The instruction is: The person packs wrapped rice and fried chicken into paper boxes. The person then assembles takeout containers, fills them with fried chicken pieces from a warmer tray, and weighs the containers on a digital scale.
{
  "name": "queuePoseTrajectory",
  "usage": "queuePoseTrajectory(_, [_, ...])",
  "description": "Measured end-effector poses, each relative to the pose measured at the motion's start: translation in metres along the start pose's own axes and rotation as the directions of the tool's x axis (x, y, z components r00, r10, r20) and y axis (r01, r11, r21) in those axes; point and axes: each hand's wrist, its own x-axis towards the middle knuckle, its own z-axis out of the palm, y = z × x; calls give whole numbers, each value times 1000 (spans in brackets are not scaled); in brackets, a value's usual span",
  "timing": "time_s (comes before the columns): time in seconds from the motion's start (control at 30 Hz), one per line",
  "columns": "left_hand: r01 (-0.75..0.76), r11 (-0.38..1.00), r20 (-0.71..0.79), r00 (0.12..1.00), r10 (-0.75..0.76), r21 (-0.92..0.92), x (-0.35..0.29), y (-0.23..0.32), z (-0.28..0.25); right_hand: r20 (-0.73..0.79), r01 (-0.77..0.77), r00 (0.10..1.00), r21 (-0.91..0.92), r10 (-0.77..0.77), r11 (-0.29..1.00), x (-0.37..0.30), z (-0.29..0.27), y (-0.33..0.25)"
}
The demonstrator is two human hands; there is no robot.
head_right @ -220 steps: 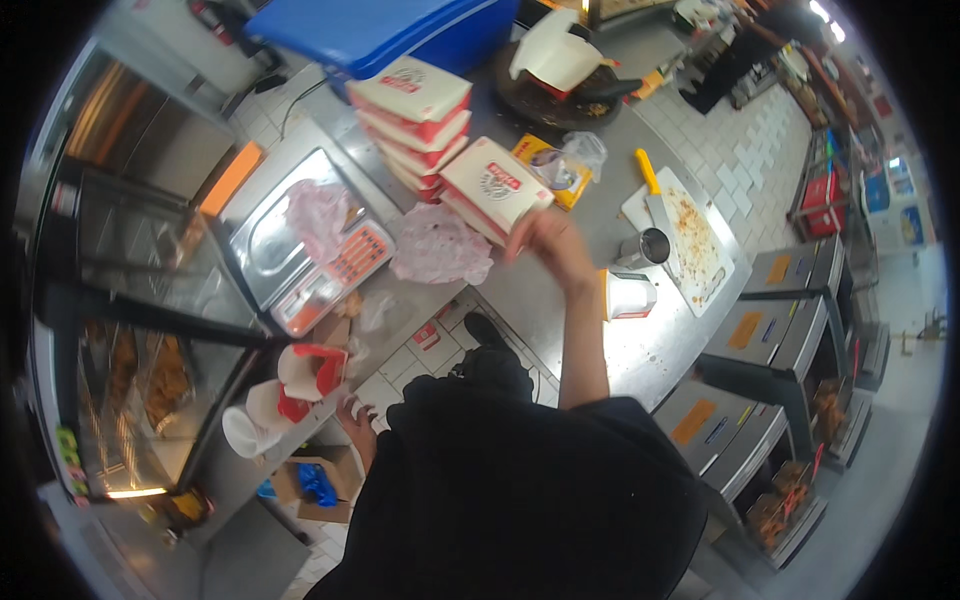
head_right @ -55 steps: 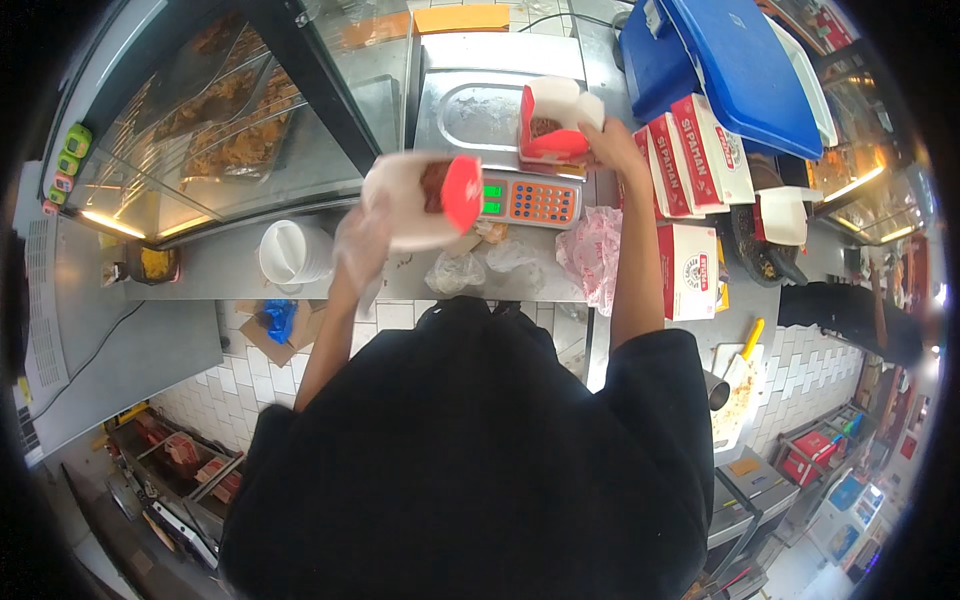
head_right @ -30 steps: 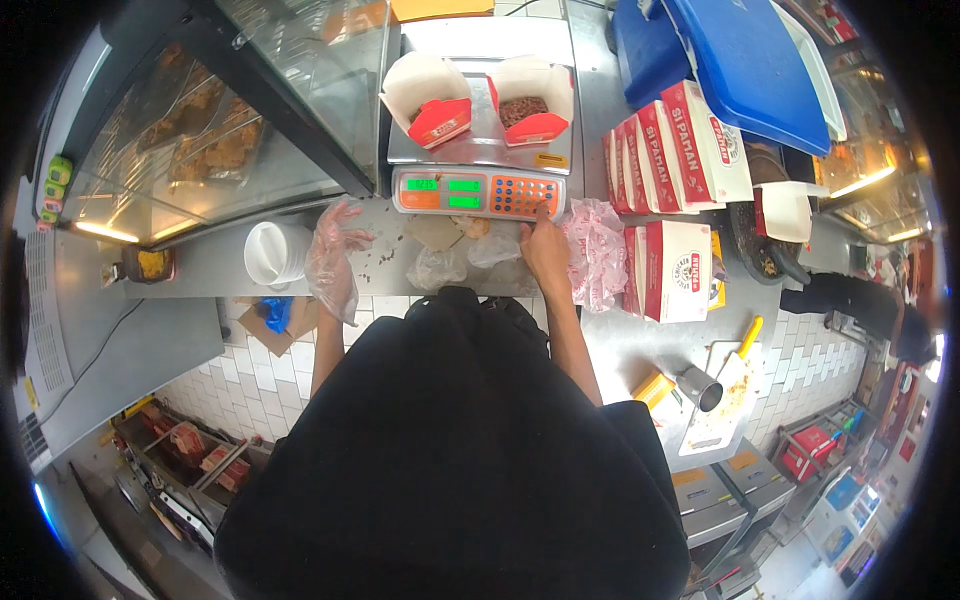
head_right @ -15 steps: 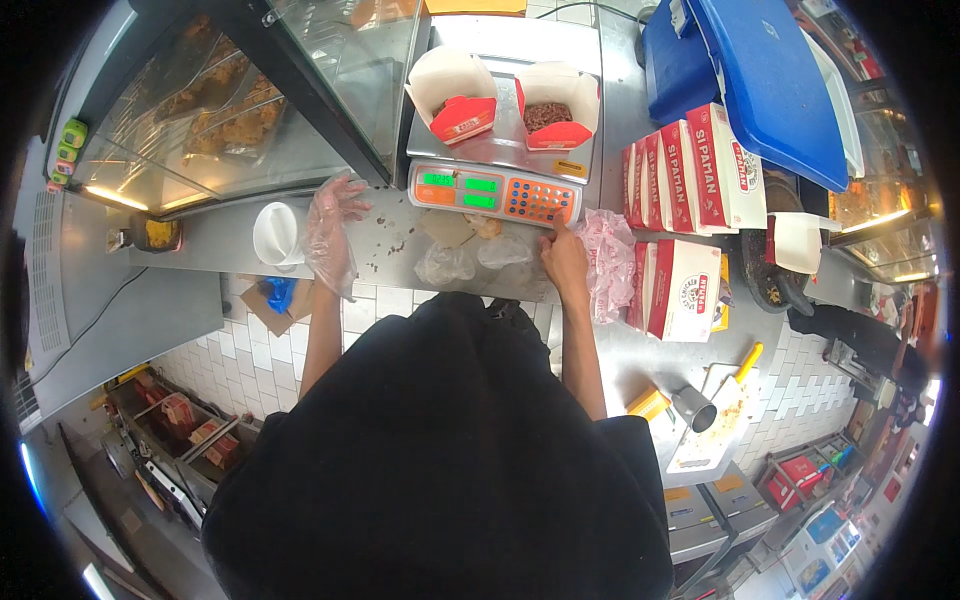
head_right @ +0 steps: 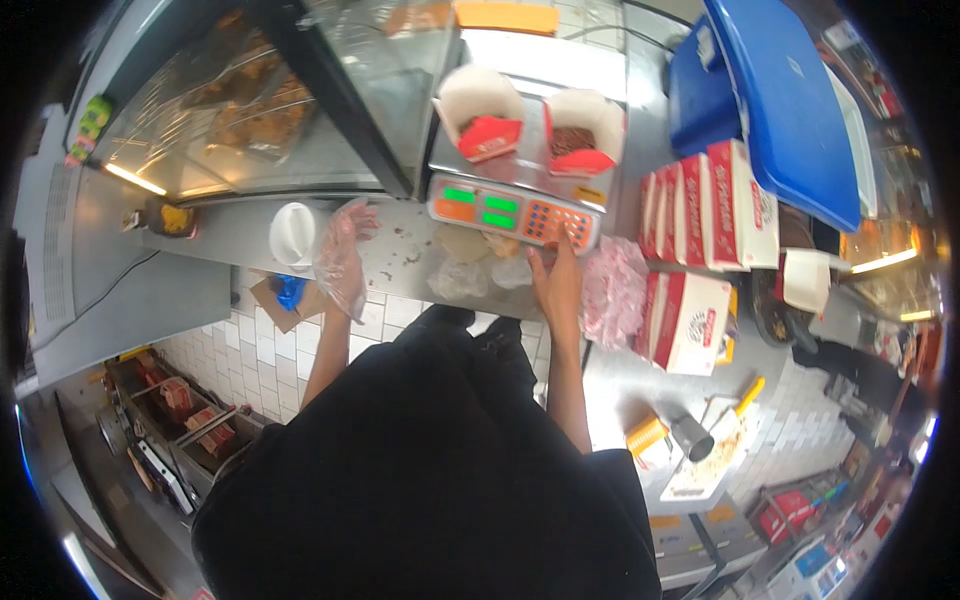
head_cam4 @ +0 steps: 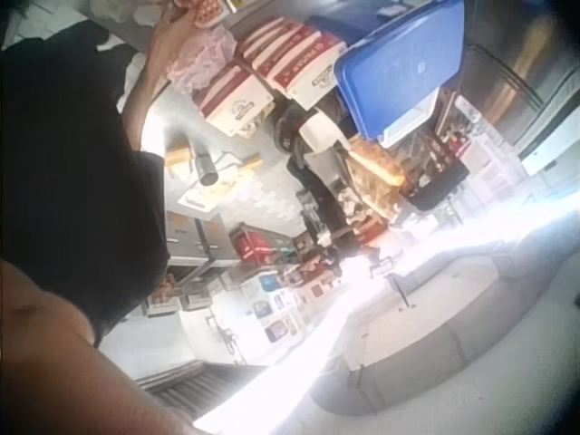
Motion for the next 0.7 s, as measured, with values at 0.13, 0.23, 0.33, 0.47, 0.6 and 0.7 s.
queuePoseTrajectory(0.13, [-6,994,-135,991,-10,-112,5,-12,-28,141,529,798,302,-586,793,-16,39,-119])
queuePoseTrajectory(0.23, [-166,986,158,974,161,16,19,-38,-59,181,747,555,322,-812,582,-21,87,-212])
queuePoseTrajectory(0.33, [-118,857,323,945,-58,501,19,-22,-85,23,828,549,120,-836,547,-24,152,-278])
queuePoseTrajectory(0.47, [-120,987,336,939,78,105,46,-35,-98,-176,676,676,-238,-715,698,-11,236,-316])
queuePoseTrajectory(0.6, [-225,915,567,824,-3,333,80,-37,-122,-100,687,656,-329,-748,648,-18,295,-353])
queuePoseTrajectory(0.7, [-265,959,604,783,150,104,97,-43,-126,-12,747,638,-232,-770,623,-29,329,-384])
